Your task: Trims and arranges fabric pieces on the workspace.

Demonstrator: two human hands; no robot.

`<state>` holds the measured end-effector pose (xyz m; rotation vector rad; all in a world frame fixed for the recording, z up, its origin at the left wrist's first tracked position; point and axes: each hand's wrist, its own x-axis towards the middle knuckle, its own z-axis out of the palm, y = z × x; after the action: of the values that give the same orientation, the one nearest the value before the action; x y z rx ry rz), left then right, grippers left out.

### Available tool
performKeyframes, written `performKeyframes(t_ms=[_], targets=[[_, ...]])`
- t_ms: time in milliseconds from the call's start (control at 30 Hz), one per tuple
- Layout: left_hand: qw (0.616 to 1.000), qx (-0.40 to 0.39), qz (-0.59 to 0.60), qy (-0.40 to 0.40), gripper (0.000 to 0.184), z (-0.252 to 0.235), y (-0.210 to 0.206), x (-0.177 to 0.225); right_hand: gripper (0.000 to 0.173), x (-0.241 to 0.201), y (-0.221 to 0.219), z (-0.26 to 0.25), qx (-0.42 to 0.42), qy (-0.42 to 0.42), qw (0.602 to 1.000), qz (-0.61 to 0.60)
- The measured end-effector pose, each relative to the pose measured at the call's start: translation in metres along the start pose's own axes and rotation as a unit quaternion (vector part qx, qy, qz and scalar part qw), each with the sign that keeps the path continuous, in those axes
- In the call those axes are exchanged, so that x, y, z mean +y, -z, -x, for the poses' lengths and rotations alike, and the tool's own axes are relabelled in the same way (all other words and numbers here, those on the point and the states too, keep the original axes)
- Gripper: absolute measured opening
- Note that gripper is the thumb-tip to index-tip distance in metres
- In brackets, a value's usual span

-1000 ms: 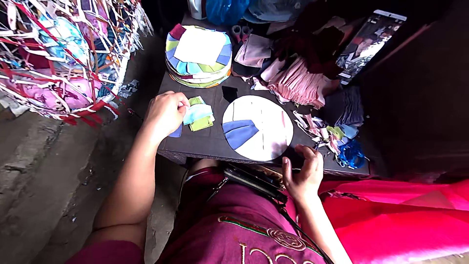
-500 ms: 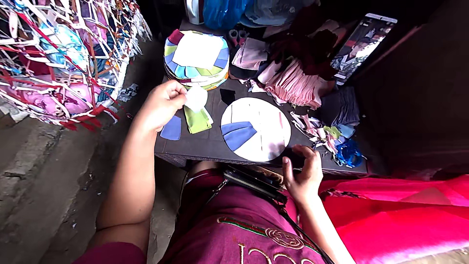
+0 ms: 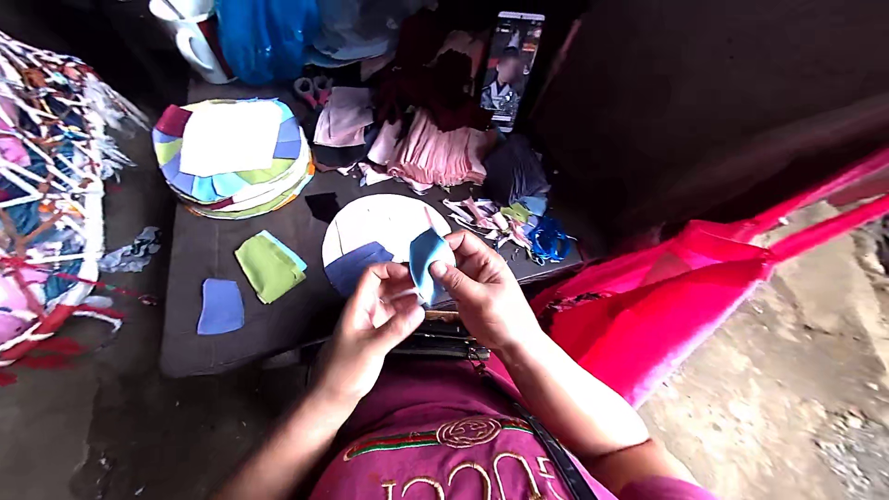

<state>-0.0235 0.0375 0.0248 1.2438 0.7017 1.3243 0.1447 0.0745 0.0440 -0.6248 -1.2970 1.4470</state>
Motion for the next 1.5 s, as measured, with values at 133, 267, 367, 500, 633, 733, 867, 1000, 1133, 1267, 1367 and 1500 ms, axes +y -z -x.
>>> performKeyframes(t_ms=[133,267,367,500,633,733,867,1000,1133,1267,1367,1500], targets=[[0.961,-0.161,0.202,0.101,0.058,-0.001,0.009,-0.004,0.012,-0.021,0.021,0.002,-0.175,0.008,0.956,0.233],[0.948,-0.1,0.242,0.183,0.031,-0.001,-0.003,-0.005,0.015,-0.03,0.032,0.001,-0.201,0.003,0.931,0.305],[0.945,-0.056,0.261,0.187,0.038,-0.005,-0.01,-0.01,0.018,-0.034,0.04,0.0,-0.157,-0.018,0.944,0.29],[0.95,-0.106,0.273,0.108,0.064,-0.011,-0.013,-0.025,0.009,-0.028,0.044,0.002,-0.153,-0.028,0.984,0.089],[0.92,-0.145,0.335,0.143,0.061,-0.006,-0.021,-0.034,0.007,-0.025,0.046,0.003,-0.158,-0.01,0.983,0.095],[0.92,-0.052,0.309,0.237,0.029,-0.008,-0.031,-0.023,0.008,-0.03,0.05,0.005,-0.127,-0.005,0.945,0.3],[0.935,0.009,0.234,0.265,0.033,-0.016,-0.04,-0.009,0.025,-0.029,0.064,0.01,0.001,0.044,0.852,0.521],[0.953,0.03,0.219,0.207,0.034,-0.019,-0.035,-0.005,0.033,-0.03,0.097,0.002,0.208,-0.084,0.723,0.653],[0.979,0.035,0.138,0.148,0.04,-0.021,-0.029,-0.004,0.037,-0.031,0.124,-0.004,0.198,-0.209,0.68,0.674],[0.985,0.029,0.124,0.112,0.042,-0.027,-0.025,-0.002,0.037,-0.036,0.127,-0.001,0.168,-0.229,0.679,0.677],[0.979,0.05,0.161,0.119,0.043,-0.03,-0.027,0.003,0.035,-0.045,0.129,0.002,0.163,-0.264,0.665,0.679],[0.97,0.06,0.199,0.127,0.045,-0.034,-0.026,0.006,0.033,-0.05,0.134,0.011,0.152,-0.284,0.663,0.675]])
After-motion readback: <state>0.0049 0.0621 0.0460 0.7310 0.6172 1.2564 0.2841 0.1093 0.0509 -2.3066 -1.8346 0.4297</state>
